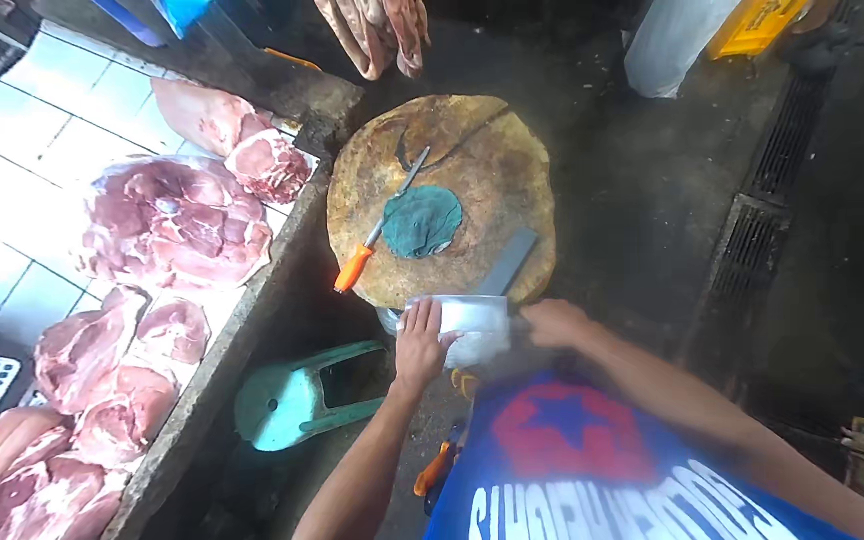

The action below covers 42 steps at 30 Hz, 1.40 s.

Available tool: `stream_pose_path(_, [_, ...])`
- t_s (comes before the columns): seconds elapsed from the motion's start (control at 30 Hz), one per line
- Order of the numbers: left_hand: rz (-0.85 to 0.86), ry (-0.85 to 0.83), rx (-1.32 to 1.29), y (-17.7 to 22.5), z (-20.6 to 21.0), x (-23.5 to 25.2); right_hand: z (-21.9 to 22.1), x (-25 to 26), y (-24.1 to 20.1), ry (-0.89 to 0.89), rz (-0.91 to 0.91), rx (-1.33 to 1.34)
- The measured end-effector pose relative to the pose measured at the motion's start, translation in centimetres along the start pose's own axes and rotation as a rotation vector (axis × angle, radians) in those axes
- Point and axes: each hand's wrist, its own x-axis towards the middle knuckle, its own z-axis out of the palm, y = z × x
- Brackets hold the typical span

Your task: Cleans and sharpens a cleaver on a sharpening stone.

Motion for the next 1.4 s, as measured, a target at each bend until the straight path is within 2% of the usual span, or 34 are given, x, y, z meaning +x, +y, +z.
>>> stream_pose_path(0.07, [-0.035,-0.014,-0.005,2.0,-0.2,0.6,-0.7,-1.1,1.5,-0.005,-0.004,0.001])
stream_pose_path(0.13, [-0.046,-0.088,-0.074,7.2,0.8,3.0,-1.4,-4.0,6.1,0.034,0.067,-0.009])
stream_pose_path(0.23, [0.074,-0.020,-0.143,15.2,3.2,7.3,-2.4,-8.8,13.2,0.123,0.204,-0.057])
stream_pose_path(0.3, [0.131,0.002,-0.157,17.2,4.0,8.6,-3.0,-10.4,14.5,0.136,0.277,-0.110])
stream_pose_path(0.37, [0.113,0.010,-0.156,15.8,4.0,7.4,-3.4,-10.0,12.5,0.091,0.268,-0.126])
stream_pose_path(0.47, [0.010,0.048,-0.112,12.4,3.3,1.7,-1.9,-7.8,9.1,0.005,0.125,-0.121])
stream_pose_path(0.53, [-0.019,0.082,-0.088,11.8,3.0,0.1,-1.4,-7.1,8.5,-0.001,0.076,-0.138])
stream_pose_path(0.6, [-0.017,0.092,-0.092,13.5,3.2,1.4,-2.0,-7.8,10.2,0.059,0.089,-0.136])
stream_pose_path(0.73, [0.087,0.089,-0.141,16.9,4.6,6.8,-3.0,-9.6,14.3,0.136,0.233,-0.147])
stream_pose_path(0.8, [0.089,0.080,-0.140,16.2,4.6,6.1,-2.9,-9.5,13.4,0.115,0.236,-0.158])
stream_pose_path(0.93, [-0.003,0.090,-0.110,13.1,3.0,1.0,-1.8,-7.8,9.5,0.036,0.107,-0.138])
stream_pose_path(1.13, [0.063,0.082,-0.153,16.1,4.2,4.7,-2.1,-9.7,12.7,0.131,0.236,-0.158])
stream_pose_path(1.3, [0.000,0.128,-0.116,14.0,3.6,1.2,-1.3,-8.3,10.0,0.053,0.147,-0.176])
stream_pose_path(1.4, [0.034,0.119,-0.137,15.2,3.6,2.1,-1.0,-9.3,11.3,0.080,0.181,-0.165])
